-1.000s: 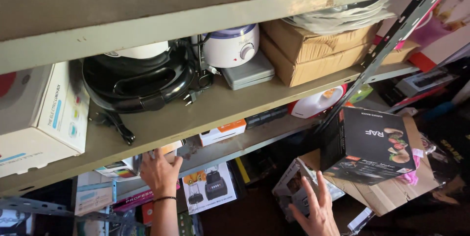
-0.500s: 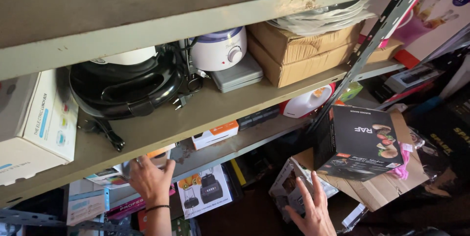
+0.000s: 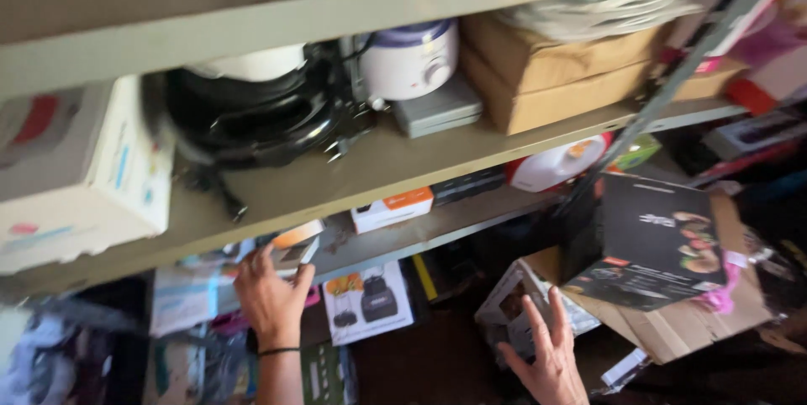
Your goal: Unboxing and organizing small appliances on a storage shelf.
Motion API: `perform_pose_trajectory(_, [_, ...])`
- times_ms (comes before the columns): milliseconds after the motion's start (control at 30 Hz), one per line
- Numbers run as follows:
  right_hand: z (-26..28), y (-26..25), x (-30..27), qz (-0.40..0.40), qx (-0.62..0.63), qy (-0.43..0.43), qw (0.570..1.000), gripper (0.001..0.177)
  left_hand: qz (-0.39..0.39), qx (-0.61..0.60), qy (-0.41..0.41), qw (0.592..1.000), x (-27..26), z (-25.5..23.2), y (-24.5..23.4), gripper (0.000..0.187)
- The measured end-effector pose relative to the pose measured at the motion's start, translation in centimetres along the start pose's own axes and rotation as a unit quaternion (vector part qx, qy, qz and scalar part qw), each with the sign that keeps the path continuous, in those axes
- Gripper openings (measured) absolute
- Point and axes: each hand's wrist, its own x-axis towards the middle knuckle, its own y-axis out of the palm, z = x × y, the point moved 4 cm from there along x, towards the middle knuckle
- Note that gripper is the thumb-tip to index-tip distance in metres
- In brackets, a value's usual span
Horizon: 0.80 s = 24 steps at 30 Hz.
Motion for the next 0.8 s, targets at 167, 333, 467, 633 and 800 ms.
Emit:
perform_pose_trajectory(167, [2.1,0.6,0.8,0.016,0.015,-0.016,1.0,0.095,0.0,-0.031,0.001,1.0,-0.8,1.6,-1.6,0.065])
perform_pose_trajectory(333, [3.2,1.5,1.3,0.039,0.007,-0.021,0.999,0.095,0.037,-0.041,-0.008,0.998,-1.6,2.6,-2.5,0.066])
perform_pose_trajectory(467, [3.8,2.1,1.9,0.057,0.037,-0.028,0.997,0.094,0.033,-0.037,-0.011,0.999,-2.0,2.6,-4.5,0.073])
perform_pose_trajectory(633, [3.3,3.0,2.3,0.092,0.146,0.035,0.984,0.104,0.101,-0.059,0.038,0.992,-2.2,1.1,-7.5,0.086])
perform_pose_trajectory(800, [4.4,0.7,7.3,0.159,0.477,0.19,0.843,0.088,0.099,-0.368,0.222,0.898,1.5,-8.1,-14.4,0.081])
